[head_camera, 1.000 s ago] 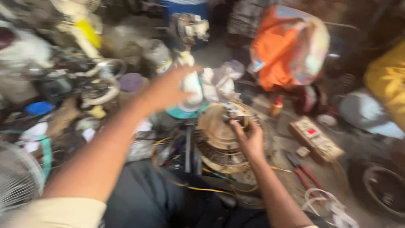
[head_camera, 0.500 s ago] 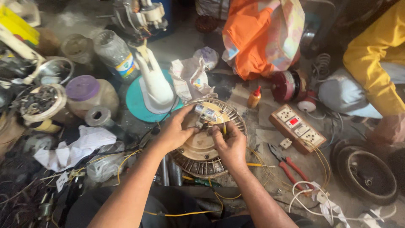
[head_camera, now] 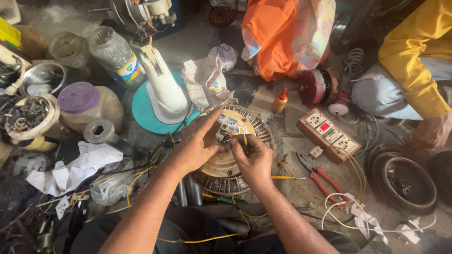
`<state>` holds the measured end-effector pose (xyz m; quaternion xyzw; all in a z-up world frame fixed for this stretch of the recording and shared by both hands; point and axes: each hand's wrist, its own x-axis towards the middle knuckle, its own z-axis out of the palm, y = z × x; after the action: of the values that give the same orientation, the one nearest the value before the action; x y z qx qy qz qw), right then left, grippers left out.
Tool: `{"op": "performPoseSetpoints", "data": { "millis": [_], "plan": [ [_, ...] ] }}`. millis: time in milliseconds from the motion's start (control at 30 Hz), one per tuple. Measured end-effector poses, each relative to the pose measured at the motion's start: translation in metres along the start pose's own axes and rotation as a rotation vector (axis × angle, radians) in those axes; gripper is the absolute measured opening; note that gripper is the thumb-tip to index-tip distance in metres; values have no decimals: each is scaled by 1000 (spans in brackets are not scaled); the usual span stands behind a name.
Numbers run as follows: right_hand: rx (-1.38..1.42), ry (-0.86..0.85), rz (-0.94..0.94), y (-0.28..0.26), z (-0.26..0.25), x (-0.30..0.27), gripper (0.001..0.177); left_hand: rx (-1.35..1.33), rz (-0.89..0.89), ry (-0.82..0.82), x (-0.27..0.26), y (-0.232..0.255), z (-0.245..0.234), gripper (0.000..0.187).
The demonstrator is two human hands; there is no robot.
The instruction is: The person repairs the motor and electrical components of a ceiling fan while sitting on the floor. They use a screwdriver to tighten screws on a mounting bracket and handle several electrical wires.
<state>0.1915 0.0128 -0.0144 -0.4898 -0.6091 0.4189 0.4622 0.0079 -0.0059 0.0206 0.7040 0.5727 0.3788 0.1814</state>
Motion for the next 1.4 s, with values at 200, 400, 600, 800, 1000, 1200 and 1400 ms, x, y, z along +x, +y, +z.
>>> {"op": "performPoseSetpoints", "data": {
  "millis": [200,400,600,800,1000,1200,1400],
  "plan": [
    [100,-219,-139,-5,-13,9,20,-83,95,100,0,-2,-1,77],
    [-34,-299,-21,-3,-15,14,22,-171,-69,64,4,4,-5,74],
    [-41,-184,-75,0,-8,10,19,-126,28,29,5,2,-10,78],
    [-132,-113,-130,-2,-7,9,16,-109,-45,-23,5,2,-12,77],
    [-173,-81,-221,-1,-5,8,14,-88,-33,9,4,8,-12,75],
    [-163,-46,-170,-9,2,2,14,-89,-53,67,1,12,-9,72],
    [-155,-71,-161,-9,1,3,13,-31,-79,139,-6,13,-3,73]
  ]
}}
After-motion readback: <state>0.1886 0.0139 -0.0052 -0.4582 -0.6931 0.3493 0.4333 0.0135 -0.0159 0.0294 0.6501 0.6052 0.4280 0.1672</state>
